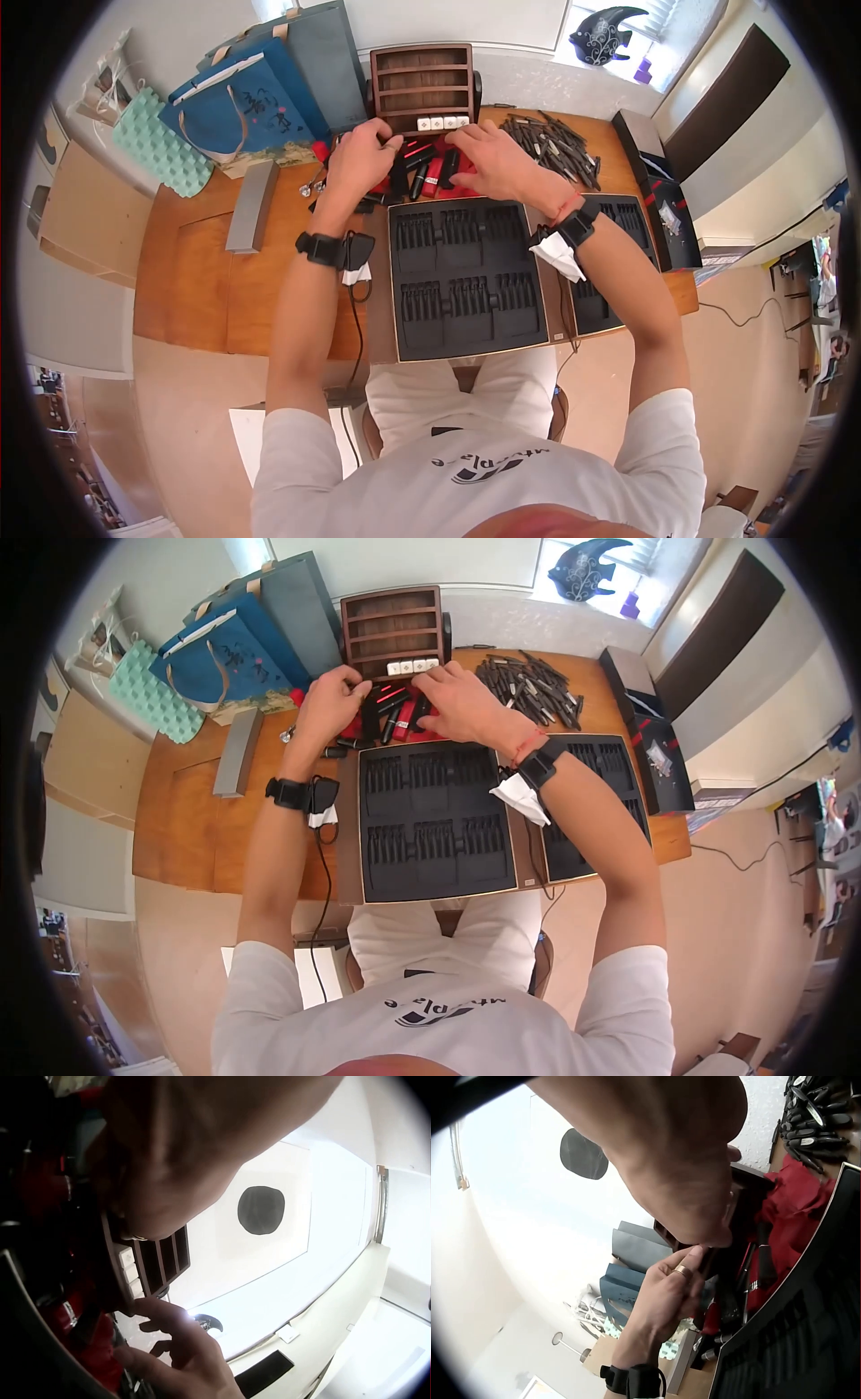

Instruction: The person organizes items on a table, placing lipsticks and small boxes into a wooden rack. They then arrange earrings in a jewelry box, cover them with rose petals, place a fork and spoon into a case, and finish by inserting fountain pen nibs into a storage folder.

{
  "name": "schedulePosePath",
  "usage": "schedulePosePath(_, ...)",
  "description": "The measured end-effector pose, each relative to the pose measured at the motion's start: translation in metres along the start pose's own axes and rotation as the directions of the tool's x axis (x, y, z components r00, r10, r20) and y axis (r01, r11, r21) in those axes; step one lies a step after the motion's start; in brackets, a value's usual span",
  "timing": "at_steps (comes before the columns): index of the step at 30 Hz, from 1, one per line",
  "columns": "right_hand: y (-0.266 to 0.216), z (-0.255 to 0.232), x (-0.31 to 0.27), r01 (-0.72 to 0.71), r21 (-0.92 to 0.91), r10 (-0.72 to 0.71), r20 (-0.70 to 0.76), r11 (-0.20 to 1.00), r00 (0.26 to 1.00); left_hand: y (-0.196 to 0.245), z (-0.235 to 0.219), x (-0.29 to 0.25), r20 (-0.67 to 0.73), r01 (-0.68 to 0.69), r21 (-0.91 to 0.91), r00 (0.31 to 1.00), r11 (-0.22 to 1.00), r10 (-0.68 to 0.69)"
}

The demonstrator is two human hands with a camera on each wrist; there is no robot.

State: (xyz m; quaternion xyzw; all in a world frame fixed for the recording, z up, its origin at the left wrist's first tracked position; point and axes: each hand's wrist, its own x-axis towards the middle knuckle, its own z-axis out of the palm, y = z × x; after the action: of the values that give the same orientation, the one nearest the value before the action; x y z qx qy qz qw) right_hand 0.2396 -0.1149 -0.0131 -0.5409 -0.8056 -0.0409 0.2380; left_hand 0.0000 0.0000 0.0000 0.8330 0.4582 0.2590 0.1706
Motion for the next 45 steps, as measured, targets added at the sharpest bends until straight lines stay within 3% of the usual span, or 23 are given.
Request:
schedulePosePath(3,0.005,-0.004,0.012,0.038,-0.178,-0.016,0.126,0.983,0.992,-0.001,0.008,-0.009,-0.026,0.039,0.017,0.999,0.999,-0.039)
schedulePosePath(7,-0.015,0.023,0.022,0.037,-0.117,-0.019,0.151,0.992,0.988,0.004,0.010,-0.033,0.086,0.106,0.156,0.989,0.982,-0.120)
schedulePosePath(9,-0.018,0.030,0.027,0.091,-0.101,-0.088,0.037,0.991,0.995,0.010,0.018,-0.036,0.101,0.076,0.235,0.990,0.969,-0.102)
schedulePosePath(13,-0.022,0.024,0.026,0.083,-0.131,-0.076,0.055,0.988,0.996,0.005,0.026,-0.034,-0.001,0.045,0.204,0.999,0.978,-0.045)
schedulePosePath(15,-0.020,0.019,0.021,0.097,-0.121,-0.099,-0.012,0.988,0.995,-0.015,0.013,-0.023,0.169,0.233,0.060,0.956,0.971,-0.240)
schedulePosePath(16,-0.021,0.014,0.020,0.091,-0.122,-0.092,-0.005,0.988,0.996,-0.017,-0.004,-0.025,0.225,0.206,-0.012,0.954,0.978,-0.198)
schedulePosePath(18,-0.024,0.006,0.018,0.013,-0.070,-0.009,0.058,0.997,0.998,-0.052,-0.004,-0.018,0.206,0.184,-0.206,0.968,0.961,-0.141)
schedulePosePath(19,-0.024,0.009,0.019,0.046,-0.064,-0.046,0.010,0.997,0.999,-0.052,-0.014,-0.023,0.212,0.187,-0.204,0.967,0.961,-0.143)
schedulePosePath(20,-0.028,0.010,0.021,0.043,-0.059,-0.042,0.006,0.997,0.999,-0.045,-0.035,-0.031,0.218,0.307,-0.441,0.948,0.844,-0.231)
schedulePosePath(21,-0.031,0.011,0.024,0.044,-0.042,-0.044,-0.009,0.998,0.999,-0.044,-0.048,-0.036,0.245,0.397,-0.646,0.917,0.652,-0.315)
schedulePosePath(22,-0.035,0.015,0.028,0.051,-0.018,-0.051,-0.025,0.999,0.998,-0.052,-0.054,-0.038,0.243,0.403,-0.640,0.914,0.654,-0.325)
schedulePosePath(25,-0.045,0.031,0.044,0.072,0.022,-0.072,-0.028,0.997,0.997,-0.078,-0.070,-0.047,0.210,0.346,-0.872,0.903,0.345,-0.374)
schedulePosePath(26,-0.047,0.037,0.051,0.074,0.030,-0.073,-0.022,0.997,0.997,-0.080,-0.071,-0.049,0.213,0.352,-0.871,0.899,0.343,-0.382)
schedulePosePath(28,-0.057,0.051,0.064,0.094,0.079,-0.092,-0.025,0.992,0.995,-0.083,-0.070,-0.054,0.081,0.194,-0.955,0.900,0.226,-0.429)
schedulePosePath(32,-0.096,0.059,0.096,-0.015,0.025,0.011,0.133,1.000,0.991,-0.105,-0.066,-0.052,-0.067,0.063,-0.955,0.907,0.290,-0.416)
schedulePosePath(34,-0.108,0.072,0.109,-0.043,0.012,0.040,0.138,0.999,0.990,-0.104,-0.061,-0.052,-0.132,0.039,-0.948,0.853,0.315,-0.505)
schedulePosePath(36,-0.111,0.089,0.116,0.002,-0.127,0.009,0.083,0.992,0.997,-0.108,-0.051,-0.049,-0.158,0.014,-0.945,0.854,0.325,-0.496)
schedulePosePath(38,-0.105,0.101,0.121,0.008,-0.137,0.009,0.121,0.991,0.993,-0.107,-0.045,-0.048,-0.189,-0.013,-0.941,0.850,0.338,-0.493)
schedulePosePath(40,-0.099,0.106,0.124,-0.083,-0.003,0.083,0.106,0.997,0.991,-0.105,-0.040,-0.048,-0.176,0.017,-0.928,0.861,0.373,-0.477)
schedulePosePath(41,-0.098,0.101,0.121,-0.099,0.059,0.100,-0.013,0.993,0.995,-0.102,-0.040,-0.049,-0.157,0.024,-0.936,0.866,0.352,-0.475)
schedulePosePath(42,-0.092,0.094,0.117,-0.090,0.060,0.091,-0.006,0.994,0.996,-0.100,-0.040,-0.049,-0.159,0.023,-0.937,0.860,0.349,-0.484)
schedulePosePath(45,-0.085,0.044,0.106,-0.160,0.167,0.174,-0.071,0.973,0.982,-0.083,-0.036,-0.048,-0.167,0.030,-0.898,0.900,0.439,-0.403)
